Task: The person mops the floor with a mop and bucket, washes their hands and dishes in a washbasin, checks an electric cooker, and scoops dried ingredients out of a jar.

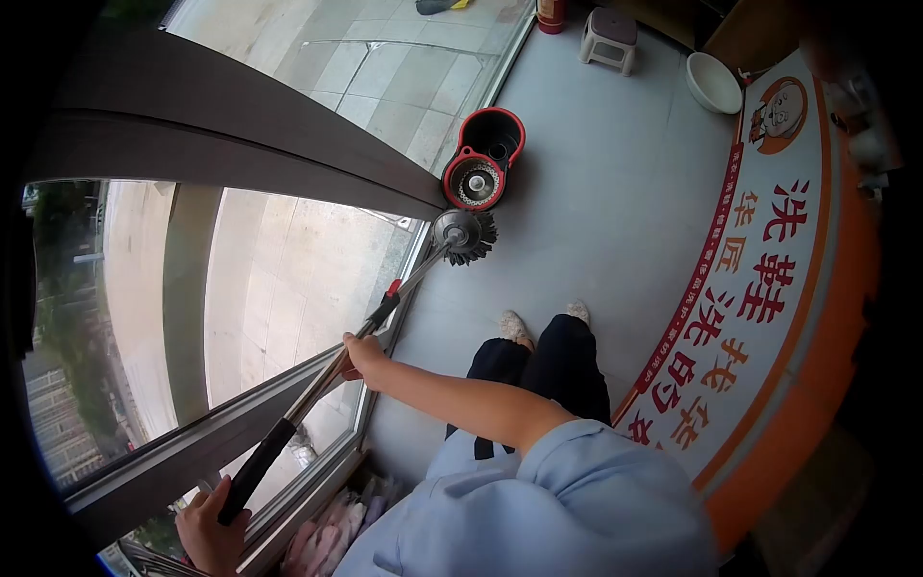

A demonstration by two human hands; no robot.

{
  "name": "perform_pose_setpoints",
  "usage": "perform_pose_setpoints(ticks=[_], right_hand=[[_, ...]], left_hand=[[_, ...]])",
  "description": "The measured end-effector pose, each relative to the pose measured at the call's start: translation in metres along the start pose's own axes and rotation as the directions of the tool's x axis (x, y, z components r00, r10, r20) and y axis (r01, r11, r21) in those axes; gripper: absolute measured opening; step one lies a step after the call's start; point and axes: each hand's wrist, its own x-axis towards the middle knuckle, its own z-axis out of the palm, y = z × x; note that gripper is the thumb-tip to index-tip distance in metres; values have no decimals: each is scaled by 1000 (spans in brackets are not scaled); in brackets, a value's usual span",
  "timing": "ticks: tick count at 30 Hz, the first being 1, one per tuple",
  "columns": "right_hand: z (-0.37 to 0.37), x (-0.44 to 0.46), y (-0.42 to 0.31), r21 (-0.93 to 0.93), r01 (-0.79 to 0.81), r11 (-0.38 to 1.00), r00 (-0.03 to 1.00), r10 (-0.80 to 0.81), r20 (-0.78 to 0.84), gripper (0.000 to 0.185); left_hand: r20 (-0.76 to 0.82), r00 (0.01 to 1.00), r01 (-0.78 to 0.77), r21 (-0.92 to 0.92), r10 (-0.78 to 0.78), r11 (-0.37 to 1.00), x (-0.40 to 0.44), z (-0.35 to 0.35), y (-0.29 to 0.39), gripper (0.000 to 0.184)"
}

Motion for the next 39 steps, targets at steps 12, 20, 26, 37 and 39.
perform_pose_setpoints(ticks=[12,20,26,37,39], right_hand=[[-70,-66,-169,-255,361,897,930,-326,168,31],[-357,-119,-242,-185,329,926,840,-376,-391,29],[-566,-187,-259,-111,197,974,613,-211,-761,23],[-610,-185,-426,-268,217,939,620,-345,-705,29],[-588,-184,-454,-349,201,915,661,-390,-641,27]], left_hand=[[-338,817,-283,471,467,836,132,-67,75,33],[-232,763,-311,688,604,656,334,-139,202,10],[-403,733,-58,765,547,641,450,-155,250,19],[-399,861,-148,398,316,905,490,-106,274,49],[-326,912,-143,312,247,939,500,-116,293,42]])
